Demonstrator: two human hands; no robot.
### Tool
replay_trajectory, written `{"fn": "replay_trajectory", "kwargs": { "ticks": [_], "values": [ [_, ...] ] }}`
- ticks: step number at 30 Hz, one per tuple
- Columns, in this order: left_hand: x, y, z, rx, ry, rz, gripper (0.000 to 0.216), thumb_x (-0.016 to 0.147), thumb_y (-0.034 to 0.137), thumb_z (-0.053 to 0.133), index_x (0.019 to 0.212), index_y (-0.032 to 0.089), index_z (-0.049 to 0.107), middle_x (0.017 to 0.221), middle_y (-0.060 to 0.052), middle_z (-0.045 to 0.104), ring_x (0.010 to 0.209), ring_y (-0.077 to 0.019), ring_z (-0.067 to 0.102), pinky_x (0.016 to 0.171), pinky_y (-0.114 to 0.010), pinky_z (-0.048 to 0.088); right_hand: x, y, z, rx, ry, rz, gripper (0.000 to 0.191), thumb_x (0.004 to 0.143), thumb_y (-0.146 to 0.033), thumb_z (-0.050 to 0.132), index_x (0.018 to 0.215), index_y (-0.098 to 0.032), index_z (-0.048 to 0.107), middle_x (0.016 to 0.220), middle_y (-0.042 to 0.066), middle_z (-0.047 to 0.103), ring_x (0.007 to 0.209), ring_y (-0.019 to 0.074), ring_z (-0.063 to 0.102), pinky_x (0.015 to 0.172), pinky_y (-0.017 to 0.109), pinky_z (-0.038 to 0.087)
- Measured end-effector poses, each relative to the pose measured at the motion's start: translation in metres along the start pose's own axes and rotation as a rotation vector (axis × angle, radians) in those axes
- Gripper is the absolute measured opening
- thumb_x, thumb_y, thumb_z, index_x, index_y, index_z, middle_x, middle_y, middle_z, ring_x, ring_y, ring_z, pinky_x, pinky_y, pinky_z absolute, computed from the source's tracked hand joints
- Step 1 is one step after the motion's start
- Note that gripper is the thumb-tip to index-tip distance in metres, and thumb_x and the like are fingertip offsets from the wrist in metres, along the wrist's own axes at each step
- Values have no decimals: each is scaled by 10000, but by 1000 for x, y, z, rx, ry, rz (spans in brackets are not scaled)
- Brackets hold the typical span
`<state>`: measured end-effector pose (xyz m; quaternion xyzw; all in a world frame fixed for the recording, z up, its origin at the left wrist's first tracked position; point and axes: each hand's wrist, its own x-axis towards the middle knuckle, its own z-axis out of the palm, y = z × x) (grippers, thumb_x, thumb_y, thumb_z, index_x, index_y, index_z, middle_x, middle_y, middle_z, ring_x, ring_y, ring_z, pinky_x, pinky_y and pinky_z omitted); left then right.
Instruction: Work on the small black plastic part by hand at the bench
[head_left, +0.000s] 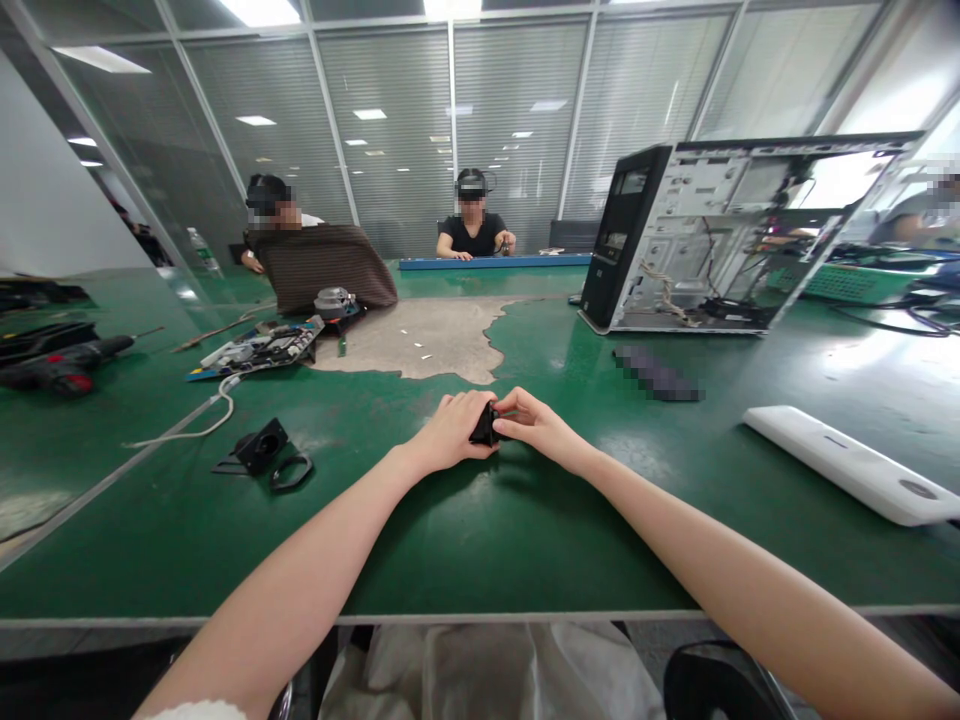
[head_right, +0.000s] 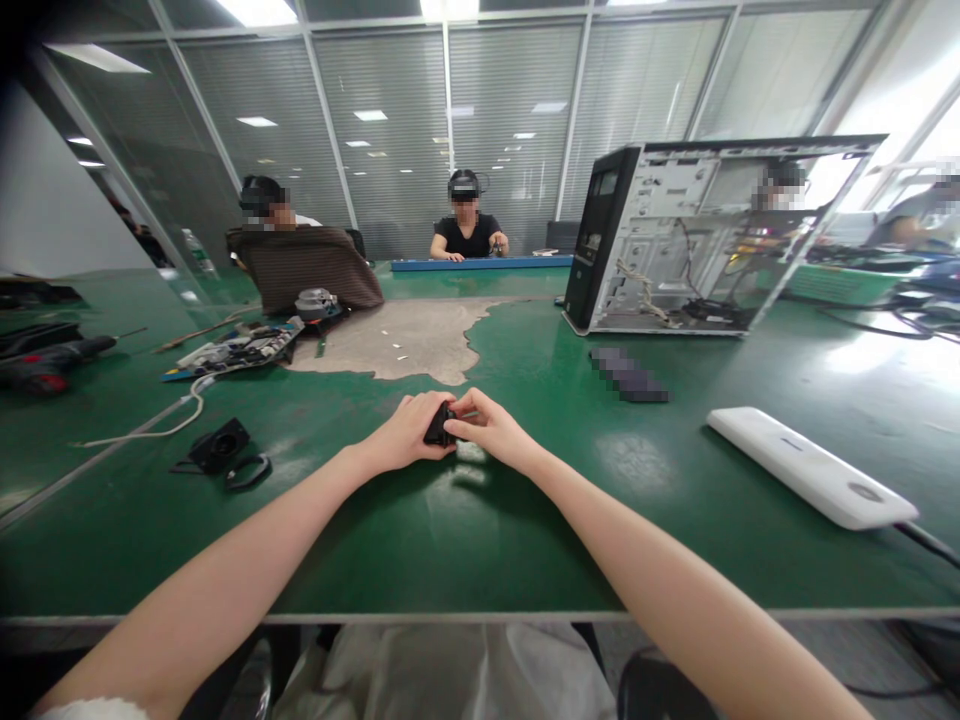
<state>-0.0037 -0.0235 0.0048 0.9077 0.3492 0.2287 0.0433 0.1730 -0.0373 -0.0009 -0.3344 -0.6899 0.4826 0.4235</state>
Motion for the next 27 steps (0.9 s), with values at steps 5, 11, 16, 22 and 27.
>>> {"fn": "replay_trajectory", "kwargs": {
  "ticks": [5,11,16,22,27],
  "values": [
    [0,1,-1,13,-4,8,562,671,340,629,1142,209,352,1097,-69,512,981,-251,477,807,-362,334,2,0,2,-21,45,14,267,693,-322,639,865,-205,473,898,8,530,856,152,554,811,358,452],
    [0,1,-1,21,-6,3,580,656,307,639,1148,209,349,1092,-71,514,974,-253,484,809,-365,334,-2,-1,0,-4,-31,1,336,626,-292,704,849,-211,466,881,-5,560,843,154,578,786,346,478],
    [-1,2,-2,25,-2,6,568,668,322,635,1145,208,349,1105,-76,510,992,-257,477,817,-370,335,-1,0,4,-6,41,-14,240,703,-357,625,803,-209,464,845,-9,542,797,137,561,766,327,472],
    [-1,3,-4,33,0,6,559,663,319,641,1132,200,362,1074,-73,524,954,-251,491,794,-360,344,3,5,3,-8,45,16,282,696,-350,631,884,-210,476,915,10,536,807,140,566,767,341,475],
    [-1,3,-4,37,-4,5,563,660,310,641,1135,198,360,1080,-76,522,956,-255,490,793,-362,345,-2,0,0,0,-28,4,320,642,-300,692,860,-215,473,867,-8,542,839,150,566,763,330,478]
  ]
}}
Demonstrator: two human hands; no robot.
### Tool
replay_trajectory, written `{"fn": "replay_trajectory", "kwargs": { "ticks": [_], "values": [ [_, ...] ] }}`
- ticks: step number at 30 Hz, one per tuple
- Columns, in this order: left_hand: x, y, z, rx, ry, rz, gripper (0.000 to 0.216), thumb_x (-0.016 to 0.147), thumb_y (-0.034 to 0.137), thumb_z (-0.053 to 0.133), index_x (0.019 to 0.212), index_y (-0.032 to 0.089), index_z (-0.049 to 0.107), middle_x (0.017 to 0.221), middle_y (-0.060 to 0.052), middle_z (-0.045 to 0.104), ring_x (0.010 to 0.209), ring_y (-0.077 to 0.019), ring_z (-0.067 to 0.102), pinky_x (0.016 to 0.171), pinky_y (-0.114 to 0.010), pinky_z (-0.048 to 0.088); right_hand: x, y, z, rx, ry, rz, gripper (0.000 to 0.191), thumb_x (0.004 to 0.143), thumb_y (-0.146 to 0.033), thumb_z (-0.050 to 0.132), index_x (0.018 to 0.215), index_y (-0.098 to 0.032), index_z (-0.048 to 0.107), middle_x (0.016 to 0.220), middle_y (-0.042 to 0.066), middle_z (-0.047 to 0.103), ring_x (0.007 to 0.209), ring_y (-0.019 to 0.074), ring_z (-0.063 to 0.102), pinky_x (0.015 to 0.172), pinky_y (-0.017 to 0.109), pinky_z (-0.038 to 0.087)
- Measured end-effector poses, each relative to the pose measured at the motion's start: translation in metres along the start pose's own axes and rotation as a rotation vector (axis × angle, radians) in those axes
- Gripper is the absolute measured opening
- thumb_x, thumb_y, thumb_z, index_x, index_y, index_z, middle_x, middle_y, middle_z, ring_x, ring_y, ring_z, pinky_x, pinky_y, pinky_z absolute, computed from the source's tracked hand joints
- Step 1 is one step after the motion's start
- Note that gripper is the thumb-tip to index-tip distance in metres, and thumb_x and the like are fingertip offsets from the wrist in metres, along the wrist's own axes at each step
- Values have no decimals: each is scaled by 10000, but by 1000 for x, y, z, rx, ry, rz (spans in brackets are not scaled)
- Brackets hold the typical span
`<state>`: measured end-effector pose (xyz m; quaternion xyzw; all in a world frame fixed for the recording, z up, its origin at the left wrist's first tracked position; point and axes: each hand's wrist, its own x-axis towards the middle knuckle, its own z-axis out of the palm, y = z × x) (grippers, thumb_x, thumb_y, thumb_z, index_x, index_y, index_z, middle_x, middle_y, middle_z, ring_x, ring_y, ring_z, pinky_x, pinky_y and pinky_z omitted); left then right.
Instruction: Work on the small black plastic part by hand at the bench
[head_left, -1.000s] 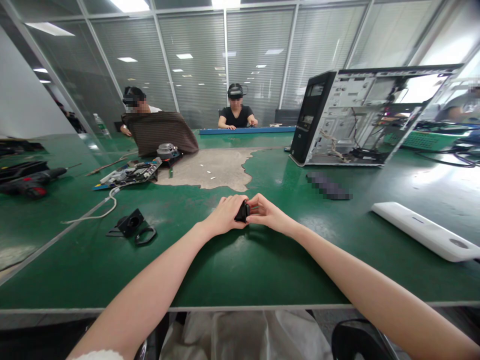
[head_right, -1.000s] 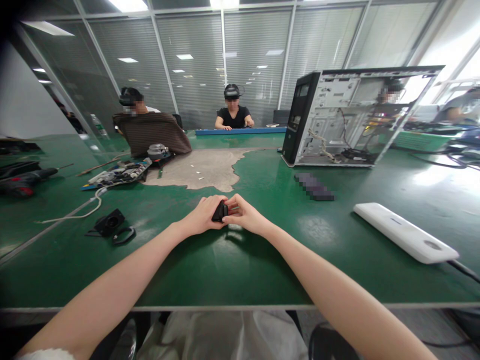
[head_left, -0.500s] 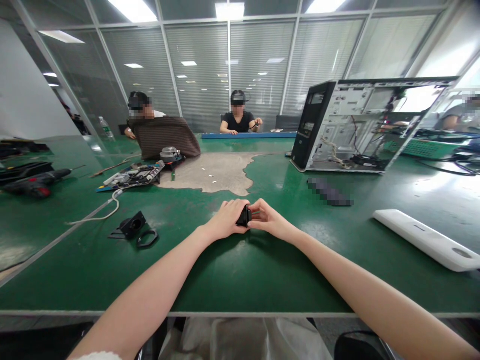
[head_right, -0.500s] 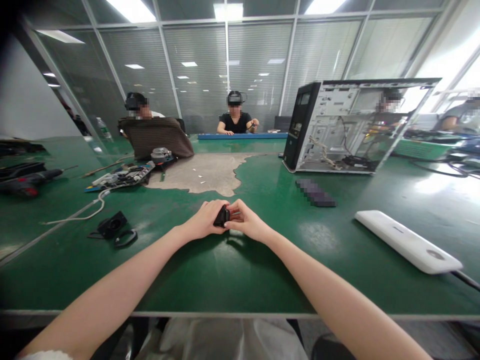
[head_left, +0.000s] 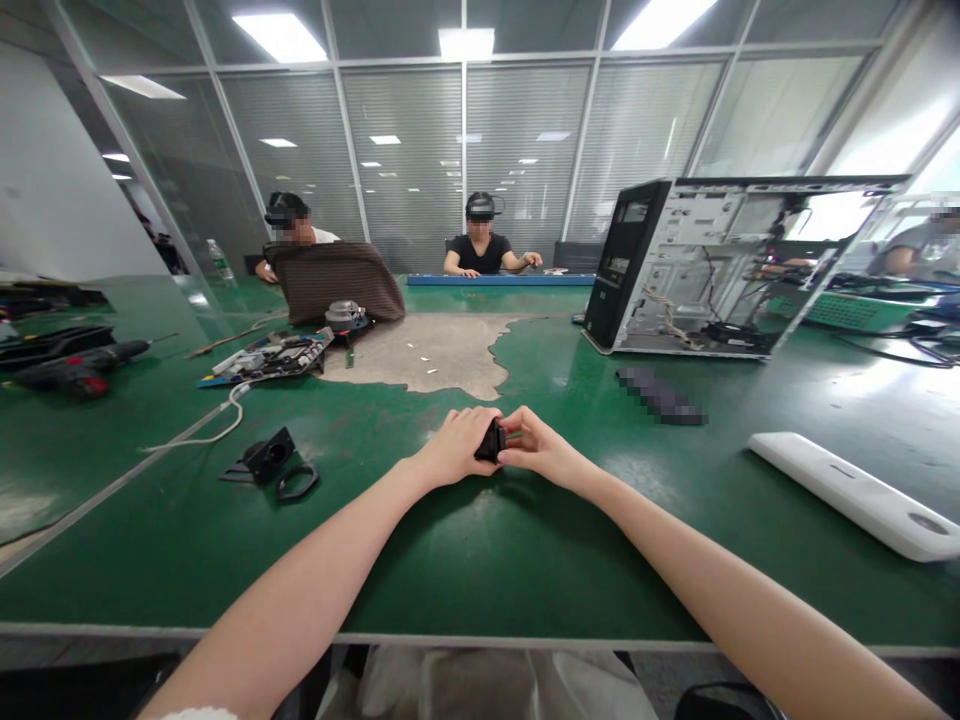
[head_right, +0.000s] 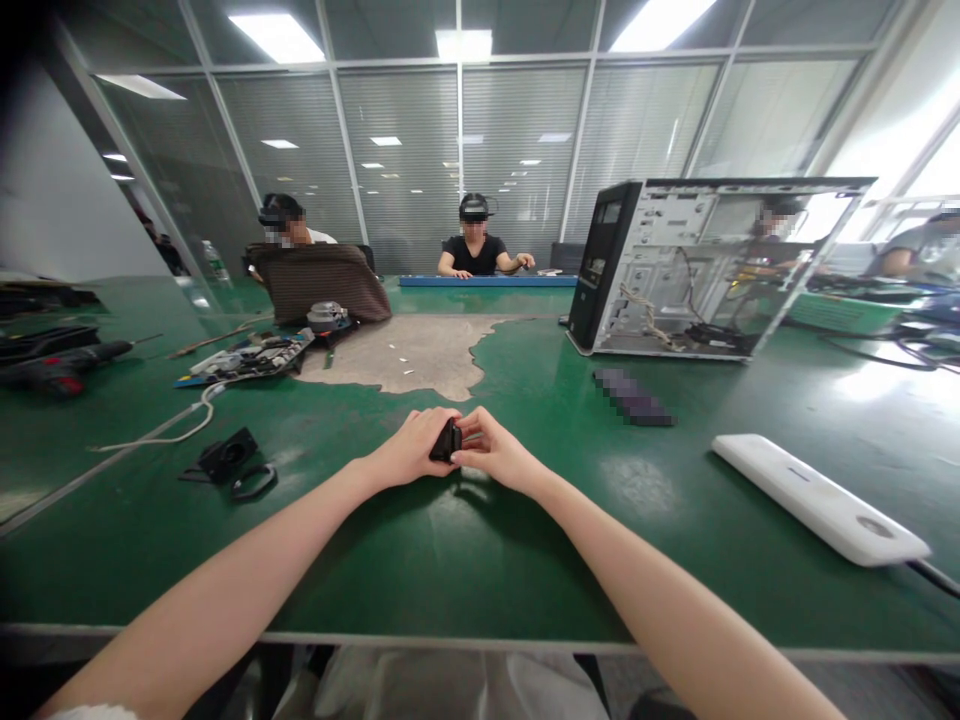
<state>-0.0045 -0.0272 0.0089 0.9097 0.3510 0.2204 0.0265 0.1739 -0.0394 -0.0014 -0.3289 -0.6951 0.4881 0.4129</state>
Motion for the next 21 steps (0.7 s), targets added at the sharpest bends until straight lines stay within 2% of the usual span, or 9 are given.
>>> {"fn": "replay_trajectory", "kwargs": {
  "ticks": [4,7,10,15,21],
  "values": [
    [0,0,0,6,4,8,552,675,334,630,1133,195,355,1100,-78,514,960,-253,484,795,-359,342,2,0,2,-10,52,-10,229,716,-349,614,816,-208,463,854,-8,516,812,137,548,743,313,467],
    [1,0,1,9,3,14,551,677,348,628,1127,187,355,1076,-73,522,949,-247,486,785,-350,344,5,4,4,-19,84,-3,252,706,-353,621,828,-210,454,880,-1,511,820,140,542,753,322,458],
    [1,-1,2,13,6,11,543,679,355,624,1121,185,359,1069,-74,522,953,-248,484,788,-349,341,6,6,3,-22,74,12,282,707,-355,617,889,-212,455,908,10,510,818,142,546,757,335,459],
    [0,-1,2,18,2,6,563,670,336,630,1135,185,352,1087,-78,515,955,-250,485,795,-351,339,0,2,2,-4,7,-6,337,645,-299,688,872,-217,453,904,-2,518,841,151,559,762,329,467],
    [0,-1,2,15,0,1,554,679,347,622,1134,188,349,1095,-81,508,975,-254,475,805,-359,333,3,2,5,5,66,-13,233,712,-336,616,813,-210,448,851,-11,512,822,142,557,794,341,445]
  ]
}}
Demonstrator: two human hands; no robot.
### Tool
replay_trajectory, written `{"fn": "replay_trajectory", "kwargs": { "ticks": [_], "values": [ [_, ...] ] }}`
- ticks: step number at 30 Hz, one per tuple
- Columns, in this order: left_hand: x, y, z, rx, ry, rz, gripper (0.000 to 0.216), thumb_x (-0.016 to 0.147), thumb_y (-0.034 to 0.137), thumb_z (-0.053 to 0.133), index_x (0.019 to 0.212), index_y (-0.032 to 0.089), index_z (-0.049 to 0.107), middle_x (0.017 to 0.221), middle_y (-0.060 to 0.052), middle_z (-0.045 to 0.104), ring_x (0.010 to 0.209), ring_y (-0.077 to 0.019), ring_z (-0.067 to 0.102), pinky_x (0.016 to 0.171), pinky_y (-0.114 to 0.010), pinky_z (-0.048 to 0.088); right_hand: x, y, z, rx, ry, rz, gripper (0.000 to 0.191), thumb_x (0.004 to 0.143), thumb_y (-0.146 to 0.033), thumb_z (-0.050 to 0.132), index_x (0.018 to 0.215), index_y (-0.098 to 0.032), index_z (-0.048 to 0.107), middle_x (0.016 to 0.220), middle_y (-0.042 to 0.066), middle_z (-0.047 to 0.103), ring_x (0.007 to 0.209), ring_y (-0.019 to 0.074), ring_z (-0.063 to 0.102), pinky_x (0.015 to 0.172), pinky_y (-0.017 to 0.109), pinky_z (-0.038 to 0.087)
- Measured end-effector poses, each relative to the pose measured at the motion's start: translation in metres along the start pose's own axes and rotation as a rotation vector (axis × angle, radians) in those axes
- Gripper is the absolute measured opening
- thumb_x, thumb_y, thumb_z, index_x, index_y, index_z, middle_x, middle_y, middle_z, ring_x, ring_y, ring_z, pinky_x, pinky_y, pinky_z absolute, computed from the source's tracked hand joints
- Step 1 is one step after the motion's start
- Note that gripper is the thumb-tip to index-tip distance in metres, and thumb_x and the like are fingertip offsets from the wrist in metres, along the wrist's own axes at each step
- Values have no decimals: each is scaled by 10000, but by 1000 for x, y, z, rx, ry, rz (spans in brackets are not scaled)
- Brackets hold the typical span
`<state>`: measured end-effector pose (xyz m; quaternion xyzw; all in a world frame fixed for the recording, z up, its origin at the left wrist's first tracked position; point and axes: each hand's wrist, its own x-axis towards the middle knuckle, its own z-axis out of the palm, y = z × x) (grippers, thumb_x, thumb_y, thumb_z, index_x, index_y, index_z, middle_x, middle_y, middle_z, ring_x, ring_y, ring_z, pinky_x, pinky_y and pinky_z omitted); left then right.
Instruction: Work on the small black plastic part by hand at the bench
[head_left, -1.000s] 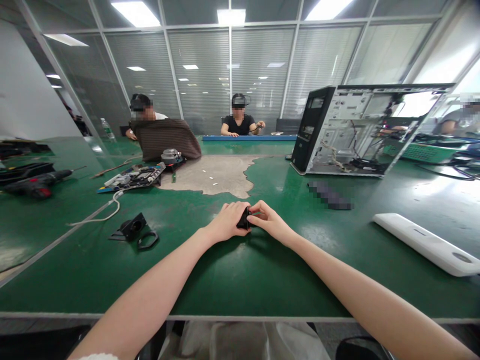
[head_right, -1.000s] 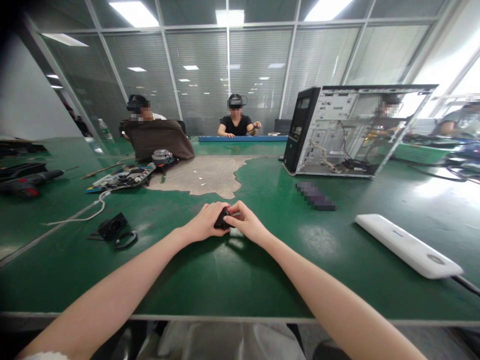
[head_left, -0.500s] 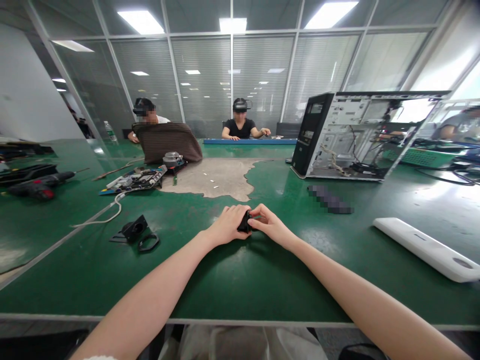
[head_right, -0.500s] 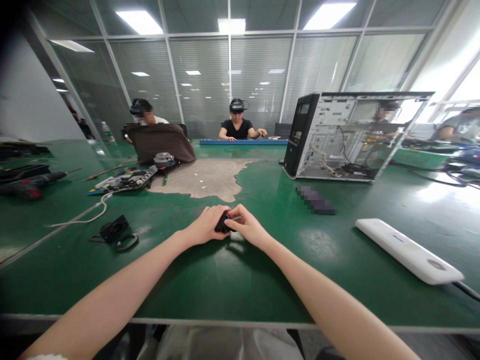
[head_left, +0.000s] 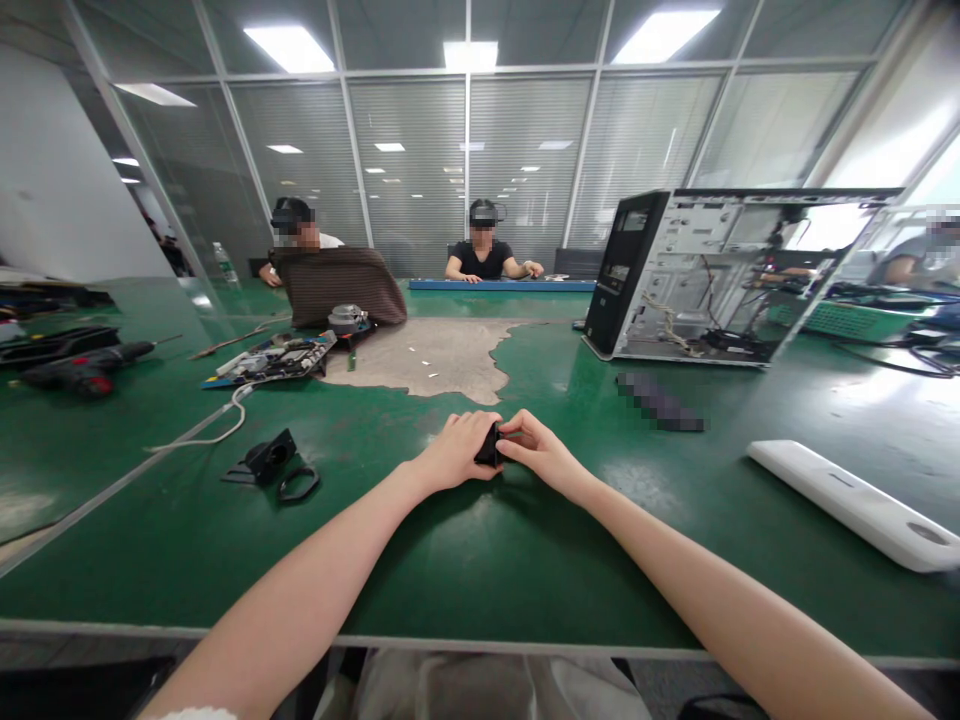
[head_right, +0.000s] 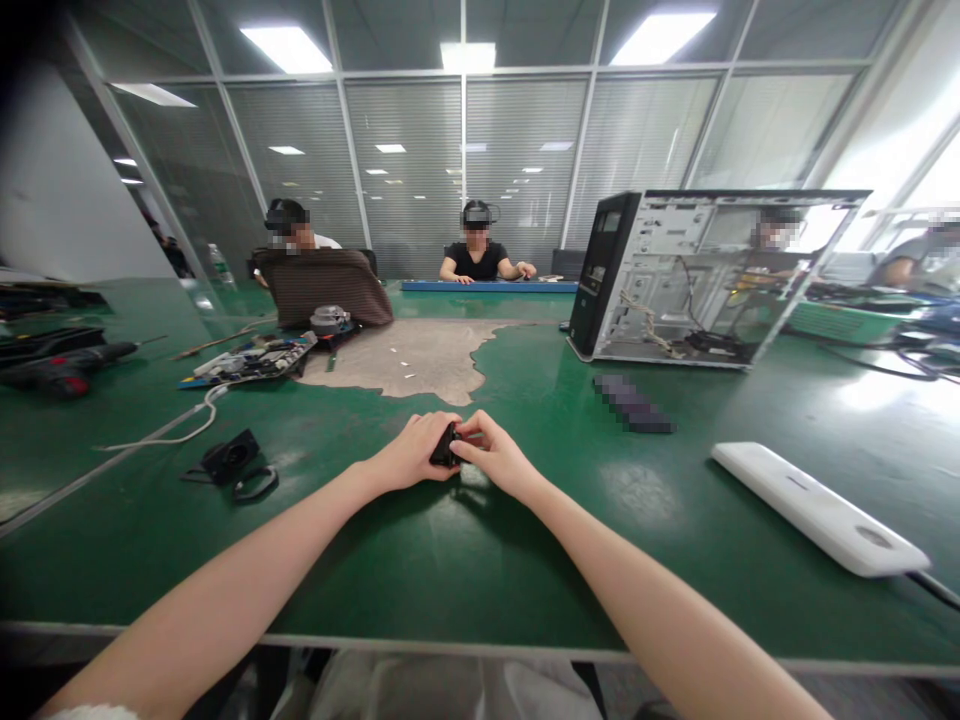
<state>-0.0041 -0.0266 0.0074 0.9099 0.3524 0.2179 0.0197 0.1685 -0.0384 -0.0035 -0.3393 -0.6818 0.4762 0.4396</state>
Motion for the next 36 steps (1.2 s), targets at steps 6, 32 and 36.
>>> {"fn": "replay_trajectory", "kwargs": {
  "ticks": [6,32,36],
  "values": [
    [0,0,0,-2,-7,2,552,682,350,619,1137,191,350,1090,-83,508,975,-255,476,802,-363,331,3,3,-5,-1,-30,43,271,697,-320,633,879,-203,469,946,19,519,842,149,556,792,357,451],
    [0,-1,1,15,-3,8,584,670,323,636,1150,187,333,1099,-83,504,981,-253,468,806,-354,331,1,0,-4,20,-47,29,240,724,-354,608,846,-211,459,859,-8,549,828,134,544,785,324,432],
    [0,-1,1,13,-6,4,575,671,326,631,1147,191,339,1084,-78,507,975,-249,470,805,-353,329,5,6,-4,12,-20,50,278,714,-345,619,896,-209,459,885,5,545,830,143,542,782,342,431]
  ]
}}
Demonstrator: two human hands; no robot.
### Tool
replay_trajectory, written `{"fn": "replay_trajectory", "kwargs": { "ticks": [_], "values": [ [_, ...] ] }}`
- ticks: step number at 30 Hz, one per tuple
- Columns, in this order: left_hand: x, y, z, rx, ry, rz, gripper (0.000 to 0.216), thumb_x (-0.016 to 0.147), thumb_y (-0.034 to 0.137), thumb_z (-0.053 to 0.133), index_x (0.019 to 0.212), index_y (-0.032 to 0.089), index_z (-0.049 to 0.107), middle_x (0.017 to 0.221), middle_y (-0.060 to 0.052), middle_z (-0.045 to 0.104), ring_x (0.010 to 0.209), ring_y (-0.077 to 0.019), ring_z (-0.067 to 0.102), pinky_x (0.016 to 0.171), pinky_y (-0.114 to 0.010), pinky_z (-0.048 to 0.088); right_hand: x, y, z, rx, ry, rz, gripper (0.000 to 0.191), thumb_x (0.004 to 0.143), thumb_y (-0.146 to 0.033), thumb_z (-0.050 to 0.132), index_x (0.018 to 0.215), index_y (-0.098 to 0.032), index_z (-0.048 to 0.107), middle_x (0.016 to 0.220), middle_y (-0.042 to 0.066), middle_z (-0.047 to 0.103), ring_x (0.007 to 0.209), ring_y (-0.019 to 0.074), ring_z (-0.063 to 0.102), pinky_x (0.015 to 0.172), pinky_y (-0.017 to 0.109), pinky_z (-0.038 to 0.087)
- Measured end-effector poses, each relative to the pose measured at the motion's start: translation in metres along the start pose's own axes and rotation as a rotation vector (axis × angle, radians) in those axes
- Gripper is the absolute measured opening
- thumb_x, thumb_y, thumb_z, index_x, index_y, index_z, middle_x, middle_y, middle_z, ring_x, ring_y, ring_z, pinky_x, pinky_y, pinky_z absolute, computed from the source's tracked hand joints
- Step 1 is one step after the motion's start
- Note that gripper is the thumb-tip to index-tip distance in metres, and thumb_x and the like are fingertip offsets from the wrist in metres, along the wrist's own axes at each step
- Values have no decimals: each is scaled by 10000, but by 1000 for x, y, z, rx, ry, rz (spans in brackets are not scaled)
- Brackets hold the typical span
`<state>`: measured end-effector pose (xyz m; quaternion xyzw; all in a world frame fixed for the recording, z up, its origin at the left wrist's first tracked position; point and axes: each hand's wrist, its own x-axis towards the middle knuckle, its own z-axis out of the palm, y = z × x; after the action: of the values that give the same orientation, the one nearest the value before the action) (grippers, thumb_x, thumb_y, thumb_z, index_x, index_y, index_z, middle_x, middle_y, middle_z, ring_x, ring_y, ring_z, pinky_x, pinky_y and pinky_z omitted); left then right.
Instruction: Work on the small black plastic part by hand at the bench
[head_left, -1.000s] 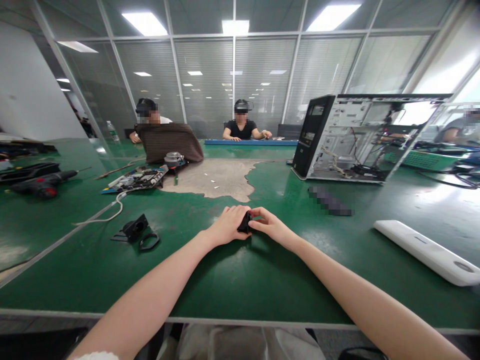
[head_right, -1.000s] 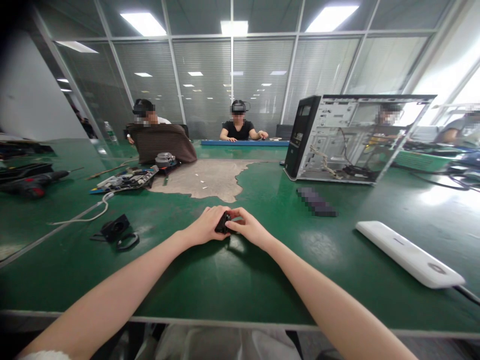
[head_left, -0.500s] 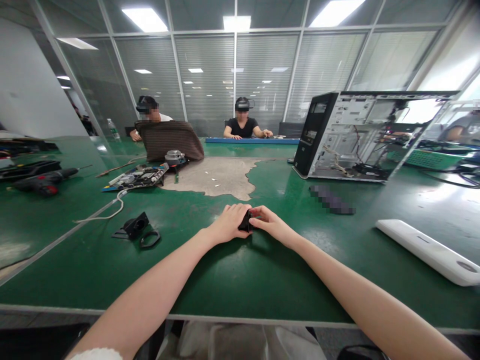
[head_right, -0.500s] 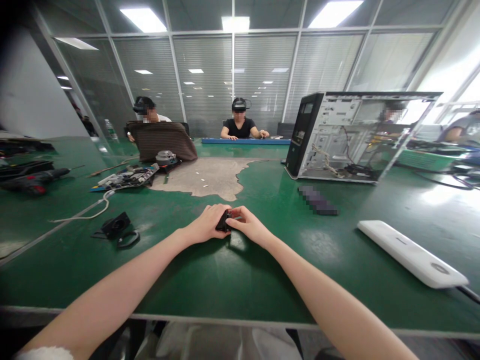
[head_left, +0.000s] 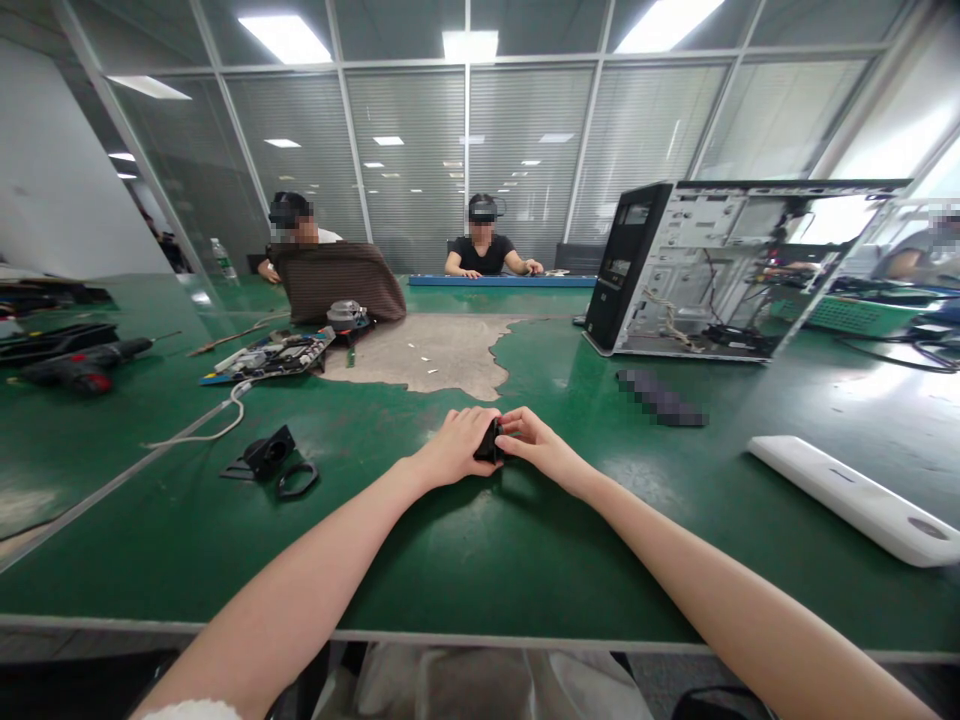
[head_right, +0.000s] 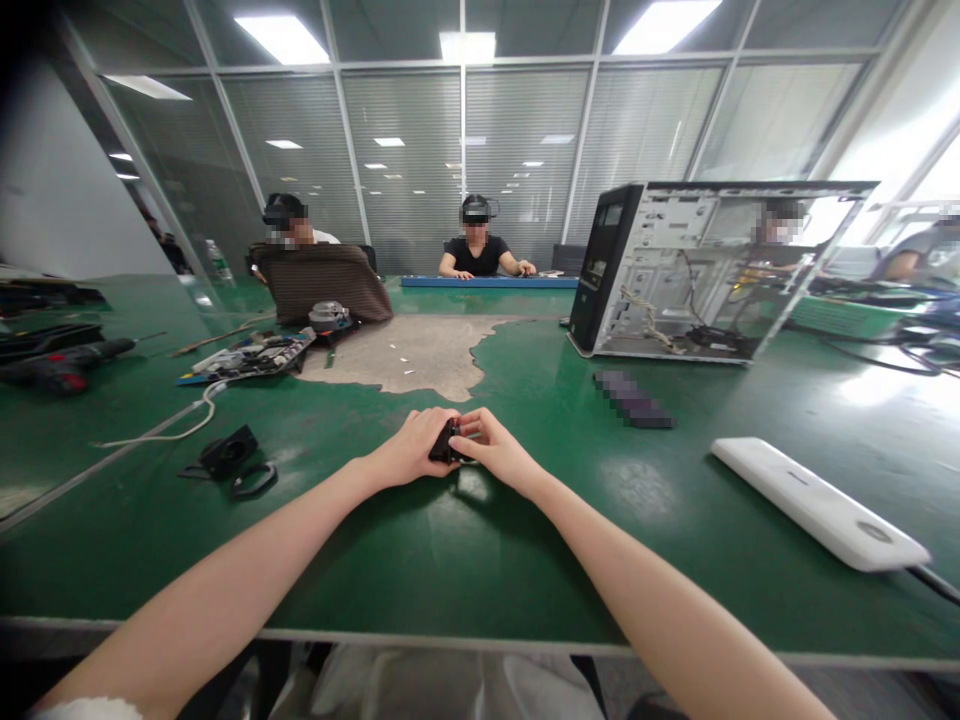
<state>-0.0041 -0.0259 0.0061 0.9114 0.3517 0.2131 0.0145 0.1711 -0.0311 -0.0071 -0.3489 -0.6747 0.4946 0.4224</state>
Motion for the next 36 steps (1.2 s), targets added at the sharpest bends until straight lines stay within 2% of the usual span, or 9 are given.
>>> {"fn": "replay_trajectory", "kwargs": {
  "ticks": [7,14,24,29,32,36],
  "values": [
    [0,0,0,-6,-12,-14,584,658,298,631,1152,192,339,1089,-85,502,981,-259,470,809,-365,327,-4,-1,-5,43,-102,-2,404,605,-285,726,865,-221,422,858,-7,576,839,151,566,761,339,457],
    [0,1,0,-12,-1,-9,584,662,309,638,1149,193,338,1104,-82,500,993,-255,466,822,-363,329,-3,-3,0,41,-34,-6,258,734,-359,600,864,-223,424,819,-18,567,759,125,551,740,316,439],
    [0,-1,0,-15,-7,9,581,653,287,632,1145,193,337,1097,-76,499,978,-247,466,806,-356,326,-5,-3,-4,46,-133,9,415,613,-283,724,897,-221,428,864,-4,578,846,146,564,773,329,451],
    [-1,0,0,-10,6,11,567,672,321,623,1143,190,338,1108,-84,495,987,-250,462,811,-362,324,-4,-7,0,27,-48,17,253,729,-376,604,858,-211,461,812,-12,573,757,124,558,744,316,454],
    [-1,1,0,-9,8,10,570,674,330,622,1149,193,338,1111,-87,494,994,-253,462,815,-367,324,-1,-3,2,22,-10,27,281,723,-398,602,892,-215,472,816,-11,574,729,122,556,718,313,461],
    [-1,1,-1,-4,9,7,553,675,337,621,1137,191,353,1098,-87,499,978,-253,469,805,-364,329,1,1,-1,14,-7,41,310,711,-389,615,926,-203,493,883,15,574,790,138,561,739,325,461]
  ]
}}
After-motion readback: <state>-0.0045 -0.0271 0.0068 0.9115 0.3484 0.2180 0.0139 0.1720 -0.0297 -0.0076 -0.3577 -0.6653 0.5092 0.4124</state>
